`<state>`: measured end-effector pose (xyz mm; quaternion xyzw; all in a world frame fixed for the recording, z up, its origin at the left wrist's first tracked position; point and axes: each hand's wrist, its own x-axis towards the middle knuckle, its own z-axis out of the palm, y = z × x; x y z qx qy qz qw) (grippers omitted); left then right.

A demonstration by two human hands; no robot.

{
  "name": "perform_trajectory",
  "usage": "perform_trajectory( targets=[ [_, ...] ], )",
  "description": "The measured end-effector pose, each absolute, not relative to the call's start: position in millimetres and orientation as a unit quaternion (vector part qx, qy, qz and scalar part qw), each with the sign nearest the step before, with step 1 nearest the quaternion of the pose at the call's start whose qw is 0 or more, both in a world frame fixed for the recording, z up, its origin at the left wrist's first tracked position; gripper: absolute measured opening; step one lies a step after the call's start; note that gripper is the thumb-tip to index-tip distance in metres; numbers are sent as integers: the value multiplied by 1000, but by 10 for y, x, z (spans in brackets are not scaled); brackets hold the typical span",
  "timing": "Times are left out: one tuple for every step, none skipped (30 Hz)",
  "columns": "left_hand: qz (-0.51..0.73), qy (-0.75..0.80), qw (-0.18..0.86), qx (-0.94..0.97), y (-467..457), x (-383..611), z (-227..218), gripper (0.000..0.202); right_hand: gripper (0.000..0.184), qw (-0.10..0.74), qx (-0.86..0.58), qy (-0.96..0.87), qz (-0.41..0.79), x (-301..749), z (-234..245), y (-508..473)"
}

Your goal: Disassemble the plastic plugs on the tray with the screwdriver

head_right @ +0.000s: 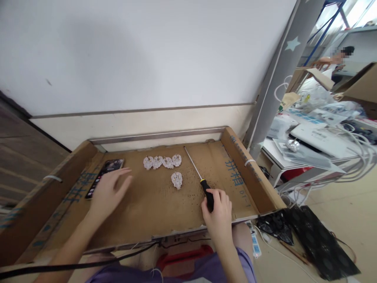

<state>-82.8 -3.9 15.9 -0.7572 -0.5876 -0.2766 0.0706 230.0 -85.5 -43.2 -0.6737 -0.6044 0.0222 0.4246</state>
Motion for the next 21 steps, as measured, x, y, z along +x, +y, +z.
perform_trajectory(
  targets=[
    [-267, -558, 34, -785, -24, -663, 140, 35, 16, 438, -668, -601, 24, 2298, -403, -863],
    [-263, -535, 10, -803, -7, -496, 122, 40, 18, 455, -663, -594, 22, 2298, -347, -873],
    [-257, -520, -9, -815, 11, -332, 105, 44, 21, 473, -663, -581, 15, 2300, -259, -883],
    [-251, -506, -25, -825, 26, -182, 88, 47, 24, 499, -662, -559, 2, 2303, -138, -892],
    [-243, -492, -37, -835, 38, -50, 72, 48, 30, 534, -658, -531, -10, 2306, 16, -899],
    [-237, -479, -46, -844, 47, 58, 57, 48, 35, 568, -653, -500, -27, 2309, 195, -902],
    [-233, -469, -53, -850, 52, 141, 43, 46, 40, 647, -614, -451, -30, 2309, 389, -897],
    [-233, -464, -57, -853, 57, 200, 29, 44, 42, 714, -564, -414, -17, 2305, 587, -882],
    [-236, -462, -59, -853, 61, 238, 17, 41, 42, 754, -527, -391, -23, 2297, 775, -855],
    [-243, -463, -59, -851, 67, 261, 5, 37, 36, 767, -514, -383, -34, 2286, 944, -816],
    [-250, -463, -59, -848, 76, 274, -4, 33, 29, 794, -473, -380, -28, 2270, 1086, -766],
    [-254, -463, -62, -847, 87, 282, -14, 29, 27, 801, -454, -389, 24, 2250, 1199, -711],
    [-254, -461, -70, -847, 99, 289, -23, 25, 27, 806, -437, -394, 67, 2227, 1288, -655],
    [-250, -459, -81, -848, 112, 297, -32, 22, 29, 817, -418, -384, 100, 2199, 1358, -606],
    [-245, -457, -93, -850, 123, 307, -41, 21, 30, 827, -404, -371, 123, 2168, 1416, -569],
    [-240, -456, -105, -851, 130, 317, -50, 22, 30, 839, -390, -356, 133, 2134, 1468, -548],
    [-235, -455, -113, -851, 133, 327, -59, 23, 28, 847, -380, -346, 139, 2099, 1519, -544],
    [-231, -453, -119, -853, 131, 333, -66, 26, 27, 849, -375, -343, 145, 2062, 1567, -553],
    [-229, -451, -122, -854, 124, 335, -70, 28, 27, 847, -373, -349, 150, 2026, 1612, -571],
    [-227, -448, -126, -856, 115, 332, -72, 30, 28, 843, -373, -355, 154, 1992, 1651, -591],
    [-226, -446, -131, -856, 103, 325, -72, 32, 28, 839, -373, -363, 159, 1960, 1679, -607]
  ],
)
